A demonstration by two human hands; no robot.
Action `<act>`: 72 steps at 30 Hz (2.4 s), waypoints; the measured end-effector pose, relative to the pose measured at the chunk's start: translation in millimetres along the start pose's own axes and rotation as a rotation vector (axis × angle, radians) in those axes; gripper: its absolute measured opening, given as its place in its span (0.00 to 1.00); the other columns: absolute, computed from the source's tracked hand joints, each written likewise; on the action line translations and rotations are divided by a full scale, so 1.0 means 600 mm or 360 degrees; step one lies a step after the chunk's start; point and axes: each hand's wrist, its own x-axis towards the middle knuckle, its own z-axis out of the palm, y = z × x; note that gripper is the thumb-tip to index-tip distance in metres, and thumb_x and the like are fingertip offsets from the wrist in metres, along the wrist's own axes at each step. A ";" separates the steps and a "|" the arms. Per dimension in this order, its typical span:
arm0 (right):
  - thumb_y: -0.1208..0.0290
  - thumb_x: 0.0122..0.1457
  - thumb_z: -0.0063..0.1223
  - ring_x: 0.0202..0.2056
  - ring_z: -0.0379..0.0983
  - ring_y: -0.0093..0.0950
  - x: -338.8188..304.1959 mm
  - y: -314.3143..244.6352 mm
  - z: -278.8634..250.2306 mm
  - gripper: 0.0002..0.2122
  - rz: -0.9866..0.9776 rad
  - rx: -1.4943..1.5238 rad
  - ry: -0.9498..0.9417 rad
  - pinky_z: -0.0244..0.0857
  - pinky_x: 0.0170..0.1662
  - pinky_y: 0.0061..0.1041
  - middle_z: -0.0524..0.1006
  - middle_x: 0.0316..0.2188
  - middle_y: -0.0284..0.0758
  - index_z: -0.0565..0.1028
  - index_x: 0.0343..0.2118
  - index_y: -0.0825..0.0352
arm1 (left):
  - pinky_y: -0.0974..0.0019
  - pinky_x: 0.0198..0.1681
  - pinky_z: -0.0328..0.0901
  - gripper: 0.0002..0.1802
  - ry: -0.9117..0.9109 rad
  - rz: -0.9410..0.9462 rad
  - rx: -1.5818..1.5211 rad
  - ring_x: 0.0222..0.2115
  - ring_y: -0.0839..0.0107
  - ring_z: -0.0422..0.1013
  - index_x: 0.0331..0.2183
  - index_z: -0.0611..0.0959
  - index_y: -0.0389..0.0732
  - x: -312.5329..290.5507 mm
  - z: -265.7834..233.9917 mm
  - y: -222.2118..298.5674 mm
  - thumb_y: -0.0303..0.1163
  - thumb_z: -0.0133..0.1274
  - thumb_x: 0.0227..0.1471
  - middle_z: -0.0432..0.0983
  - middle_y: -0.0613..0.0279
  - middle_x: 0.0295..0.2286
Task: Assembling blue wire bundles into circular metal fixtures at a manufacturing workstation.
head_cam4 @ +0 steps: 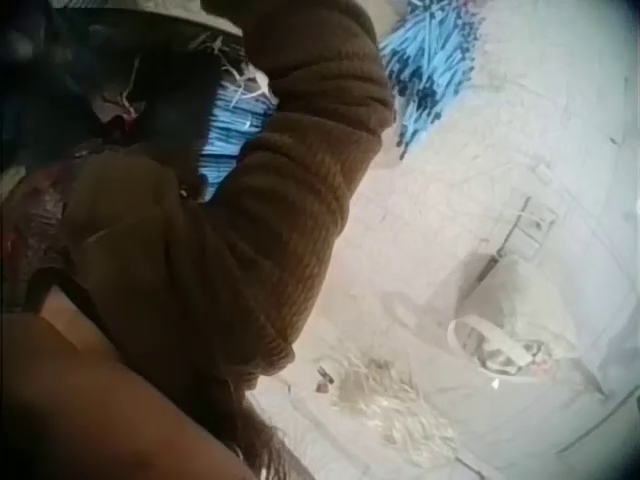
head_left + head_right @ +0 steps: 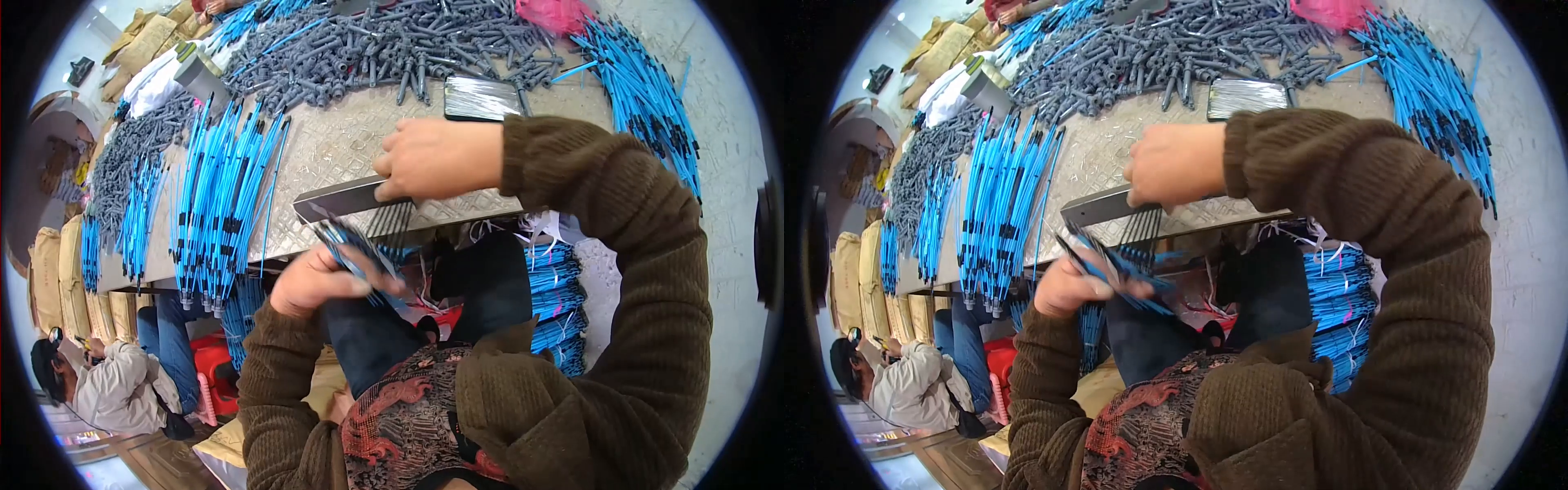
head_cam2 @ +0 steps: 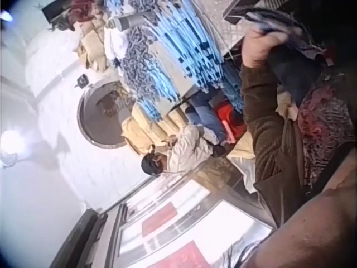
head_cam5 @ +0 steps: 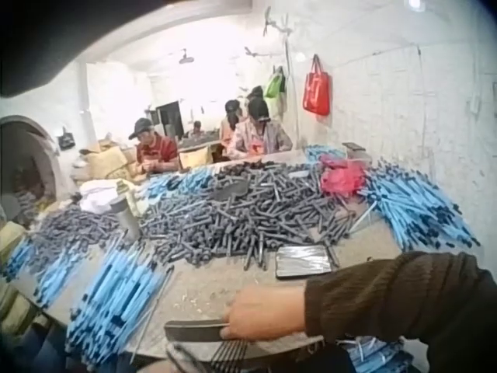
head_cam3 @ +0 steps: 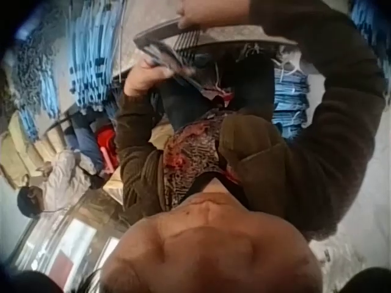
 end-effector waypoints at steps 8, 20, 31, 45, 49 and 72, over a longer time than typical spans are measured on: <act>0.70 0.46 0.53 0.28 0.72 0.38 -0.061 -0.188 0.147 0.17 0.0070 0.0512 -0.0195 0.65 0.30 0.35 0.72 0.26 0.39 0.69 0.41 0.67 | 0.65 0.46 0.63 0.18 -0.0114 -0.0590 0.0239 0.39 0.67 0.72 0.40 0.79 0.32 -0.111 0.131 -0.020 0.29 0.58 0.45 0.77 0.54 0.36; 0.62 0.49 0.59 0.34 0.73 0.38 -0.057 -0.333 0.214 0.19 0.0179 0.1477 -0.0079 0.65 0.39 0.32 0.76 0.28 0.42 0.71 0.41 0.67 | 0.63 0.54 0.55 0.11 0.0165 0.0086 0.1230 0.45 0.63 0.67 0.36 0.82 0.37 -0.150 0.199 -0.025 0.30 0.54 0.50 0.75 0.54 0.38; 0.67 0.46 0.64 0.34 0.71 0.20 -0.009 -0.388 0.210 0.16 0.0740 0.2246 0.1245 0.65 0.39 0.22 0.77 0.28 0.33 0.74 0.37 0.67 | 0.66 0.43 0.63 0.04 0.0642 0.0987 0.1655 0.33 0.62 0.71 0.28 0.79 0.36 -0.079 0.205 -0.088 0.26 0.52 0.48 0.74 0.57 0.31; 0.66 0.56 0.55 0.31 0.69 0.14 0.049 -0.340 0.224 0.11 0.1021 0.2967 0.1462 0.65 0.34 0.17 0.76 0.30 0.28 0.75 0.36 0.69 | 0.71 0.37 0.63 0.17 0.1368 0.1156 0.0488 0.32 0.77 0.67 0.44 0.72 0.36 -0.031 0.153 -0.120 0.28 0.52 0.52 0.71 0.66 0.32; 0.65 0.56 0.55 0.29 0.70 0.15 0.055 -0.324 0.234 0.11 0.1070 0.3107 0.1322 0.65 0.33 0.17 0.76 0.28 0.29 0.75 0.35 0.69 | 0.74 0.34 0.62 0.10 0.1577 0.1028 0.0123 0.31 0.80 0.66 0.39 0.75 0.37 -0.034 0.127 -0.117 0.28 0.51 0.53 0.70 0.65 0.33; 0.66 0.58 0.51 0.32 0.75 0.26 0.015 -0.280 0.264 0.11 0.1022 0.3304 0.1236 0.70 0.36 0.25 0.75 0.27 0.33 0.72 0.34 0.70 | 0.69 0.35 0.65 0.15 0.1417 0.0456 0.1747 0.33 0.73 0.71 0.38 0.80 0.36 0.170 -0.115 0.079 0.34 0.50 0.50 0.77 0.61 0.32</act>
